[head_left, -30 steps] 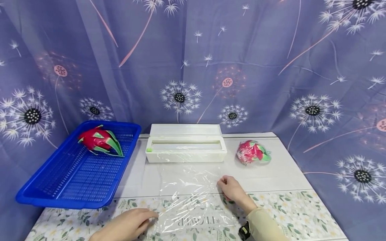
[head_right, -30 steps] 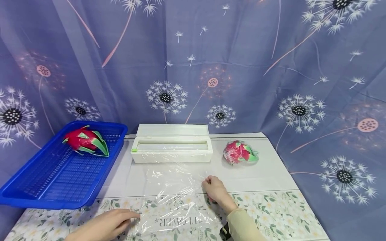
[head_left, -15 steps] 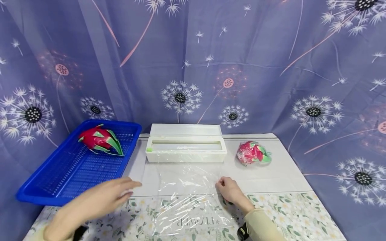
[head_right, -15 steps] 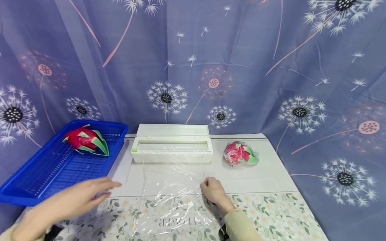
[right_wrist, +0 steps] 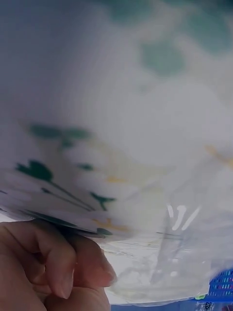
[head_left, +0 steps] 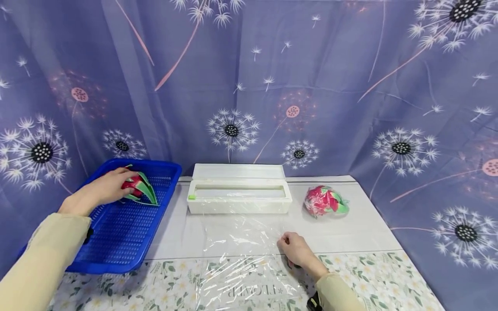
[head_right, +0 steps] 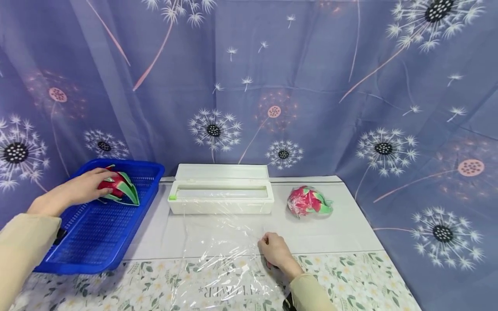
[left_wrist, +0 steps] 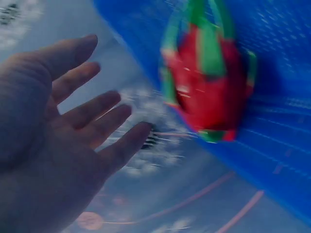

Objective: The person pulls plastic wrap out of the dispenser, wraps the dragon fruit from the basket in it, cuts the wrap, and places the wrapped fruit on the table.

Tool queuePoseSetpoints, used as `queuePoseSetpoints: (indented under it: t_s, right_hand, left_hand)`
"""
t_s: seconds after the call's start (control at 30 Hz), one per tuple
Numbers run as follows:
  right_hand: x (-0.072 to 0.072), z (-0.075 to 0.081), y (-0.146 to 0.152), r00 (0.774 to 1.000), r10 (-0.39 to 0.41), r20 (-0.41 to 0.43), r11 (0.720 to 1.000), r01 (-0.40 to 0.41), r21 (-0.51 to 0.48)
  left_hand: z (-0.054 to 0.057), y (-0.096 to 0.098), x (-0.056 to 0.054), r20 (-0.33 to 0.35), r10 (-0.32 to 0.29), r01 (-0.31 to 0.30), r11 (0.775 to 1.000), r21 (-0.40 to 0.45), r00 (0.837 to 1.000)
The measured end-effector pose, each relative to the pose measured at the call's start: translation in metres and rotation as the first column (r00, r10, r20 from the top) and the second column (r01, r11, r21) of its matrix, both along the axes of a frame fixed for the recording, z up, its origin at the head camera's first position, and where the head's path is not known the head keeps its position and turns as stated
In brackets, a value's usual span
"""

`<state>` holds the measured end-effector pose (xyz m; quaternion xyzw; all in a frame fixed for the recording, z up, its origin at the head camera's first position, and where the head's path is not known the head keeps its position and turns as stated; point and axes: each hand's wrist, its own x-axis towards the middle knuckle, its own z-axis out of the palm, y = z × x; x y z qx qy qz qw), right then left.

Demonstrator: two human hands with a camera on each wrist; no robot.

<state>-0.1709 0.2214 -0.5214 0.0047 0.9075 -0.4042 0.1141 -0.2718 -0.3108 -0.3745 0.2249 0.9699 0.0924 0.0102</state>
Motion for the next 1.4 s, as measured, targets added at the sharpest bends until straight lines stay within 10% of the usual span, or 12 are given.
queuePoseSetpoints:
  t_s: [0.23,0.77,0.97,1.4]
  right_hand:
    - [0.000,0.000,0.000,0.998,0.054,-0.012,0.998,-0.054,-0.014]
    - [0.005,-0.002,0.005,0.989,0.138,0.045,0.987,-0.134,-0.087]
    - [0.005,-0.002,0.004,0.988,0.142,0.061,0.986,-0.136,-0.100]
    - [0.003,0.006,0.007,0.992,0.126,0.007,0.986,-0.125,-0.114]
  left_hand:
    - [-0.027,-0.025,-0.024,0.094,0.168,-0.162,0.984,-0.068,0.981]
    - [-0.052,-0.030,-0.037,0.135,0.309,-0.291,0.946,-0.140,0.941]
    - [-0.050,-0.025,-0.040,0.046,0.291,-0.275,0.937,-0.215,0.956]
    - [-0.050,-0.024,-0.040,0.103,0.266,-0.256,0.962,-0.098,0.958]
